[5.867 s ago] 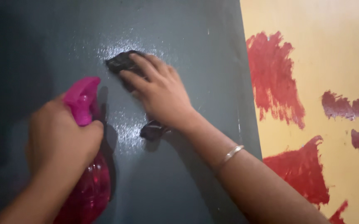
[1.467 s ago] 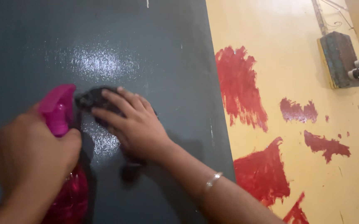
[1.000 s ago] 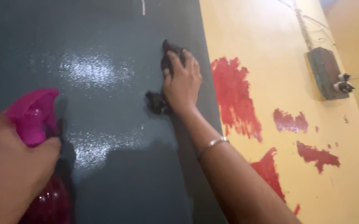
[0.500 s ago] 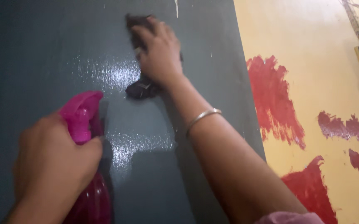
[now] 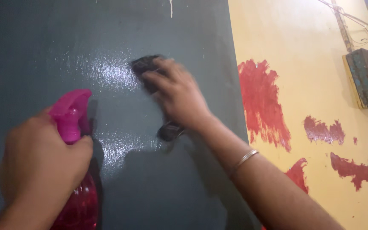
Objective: The person sprays a cleaning solution from a pink bottle onto a dark gray wall and wipes the surface with a dark cloth. The person repeatedly sprays and wipes the same area of the wall, which is adjacent to a yellow wall with red paint marks.
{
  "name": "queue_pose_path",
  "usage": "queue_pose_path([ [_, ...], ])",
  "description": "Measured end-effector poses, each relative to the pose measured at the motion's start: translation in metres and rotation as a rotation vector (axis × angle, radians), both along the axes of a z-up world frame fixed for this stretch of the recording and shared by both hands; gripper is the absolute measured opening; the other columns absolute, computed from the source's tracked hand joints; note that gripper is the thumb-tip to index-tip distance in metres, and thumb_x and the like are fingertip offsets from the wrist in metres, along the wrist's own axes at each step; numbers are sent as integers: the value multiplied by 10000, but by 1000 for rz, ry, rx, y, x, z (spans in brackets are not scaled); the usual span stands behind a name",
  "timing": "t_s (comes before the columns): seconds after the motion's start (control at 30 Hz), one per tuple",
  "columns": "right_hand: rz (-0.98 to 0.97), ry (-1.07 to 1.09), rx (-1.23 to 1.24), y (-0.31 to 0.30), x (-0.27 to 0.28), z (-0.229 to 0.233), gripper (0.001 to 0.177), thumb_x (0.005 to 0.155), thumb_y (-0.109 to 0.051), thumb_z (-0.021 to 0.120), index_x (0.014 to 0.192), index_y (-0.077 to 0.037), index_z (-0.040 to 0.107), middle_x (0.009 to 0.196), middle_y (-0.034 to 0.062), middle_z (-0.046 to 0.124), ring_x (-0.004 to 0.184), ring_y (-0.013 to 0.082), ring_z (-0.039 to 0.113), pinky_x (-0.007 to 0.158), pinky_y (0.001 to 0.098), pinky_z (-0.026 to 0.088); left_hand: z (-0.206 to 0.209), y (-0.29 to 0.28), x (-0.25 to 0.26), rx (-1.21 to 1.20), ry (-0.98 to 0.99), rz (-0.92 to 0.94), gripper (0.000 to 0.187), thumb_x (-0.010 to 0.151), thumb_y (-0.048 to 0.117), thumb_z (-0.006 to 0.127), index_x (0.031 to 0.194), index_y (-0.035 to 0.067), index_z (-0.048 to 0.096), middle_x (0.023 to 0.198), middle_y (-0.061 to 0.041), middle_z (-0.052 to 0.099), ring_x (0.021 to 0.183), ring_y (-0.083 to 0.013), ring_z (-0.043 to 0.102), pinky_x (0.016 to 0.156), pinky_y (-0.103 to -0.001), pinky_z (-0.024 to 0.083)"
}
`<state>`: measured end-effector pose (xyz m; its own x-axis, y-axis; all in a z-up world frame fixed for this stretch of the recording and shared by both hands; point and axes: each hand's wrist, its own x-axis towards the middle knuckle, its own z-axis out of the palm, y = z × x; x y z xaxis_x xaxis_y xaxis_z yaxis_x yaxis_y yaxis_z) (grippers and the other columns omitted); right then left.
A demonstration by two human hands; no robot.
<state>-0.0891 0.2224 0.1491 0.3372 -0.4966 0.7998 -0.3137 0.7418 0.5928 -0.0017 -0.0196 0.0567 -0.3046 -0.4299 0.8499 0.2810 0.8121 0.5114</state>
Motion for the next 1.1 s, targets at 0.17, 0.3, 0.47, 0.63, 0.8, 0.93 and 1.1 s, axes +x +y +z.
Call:
queue_pose_path([
  [0.17, 77, 102, -405, 48, -21, 36, 489, 874, -125, 734, 1357, -136, 654, 1504, 213, 483, 1405, 443, 419, 1175, 535, 346, 2, -4, 1, 27, -35, -19, 328, 773, 287, 818, 1033, 101, 747, 1020, -170, 740, 1003, -406, 705, 890, -523, 552],
  [0.3, 74, 98, -569, 25, -34, 62, 497, 864, -154, 755, 1348, -138, 644, 1485, 209, 484, 1383, 437, 420, 1157, 530, 347, 1, -6, 3, 49, -24, -47, 332, 770, 276, 818, 1051, 112, 750, 1009, -169, 740, 997, -392, 714, 905, -522, 542],
  [0.47, 23, 37, -397, -47, -34, 73, 552, 846, -181, 758, 1379, -150, 618, 1503, 178, 494, 1383, 401, 456, 1195, 519, 349, -3, -4, 7, 55, -2, -76, 399, 762, 264, 813, 1140, 160, 742, 1012, -164, 741, 991, -405, 710, 881, -516, 551],
  [0.63, 95, 99, -126, -102, -26, 45, 565, 804, -190, 777, 1353, -175, 643, 1517, 181, 479, 1416, 447, 430, 1191, 544, 354, -9, -7, 3, 18, 111, -75, 468, 741, 242, 808, 1196, 164, 735, 1029, -179, 740, 993, -425, 697, 857, -530, 548],
  [0.8, 124, 36, 83, -126, -11, -3, 501, 834, -201, 739, 1326, -157, 662, 1547, 148, 479, 1468, 427, 426, 1235, 547, 360, -19, -18, 8, -30, 137, -74, 480, 737, 182, 792, 1213, 144, 734, 989, -201, 739, 942, -427, 704, 806, -521, 560],
  [0.93, -2, 5, 148, -147, -5, -45, 403, 865, -226, 693, 1245, -91, 707, 1531, 130, 514, 1533, 366, 407, 1299, 539, 330, -23, -27, 21, -80, 209, -54, 500, 720, 193, 817, 1198, 85, 719, 979, -215, 729, 897, -432, 709, 762, -507, 563],
  [1.1, -6, -113, 291, -155, -6, -90, 469, 805, -298, 641, 1219, -94, 723, 1485, 140, 554, 1501, 359, 394, 1303, 559, 261, -16, -33, 39, -31, 147, -87, 491, 736, 180, 795, 1216, 117, 718, 981, -197, 727, 884, -422, 715, 767, -508, 562],
])
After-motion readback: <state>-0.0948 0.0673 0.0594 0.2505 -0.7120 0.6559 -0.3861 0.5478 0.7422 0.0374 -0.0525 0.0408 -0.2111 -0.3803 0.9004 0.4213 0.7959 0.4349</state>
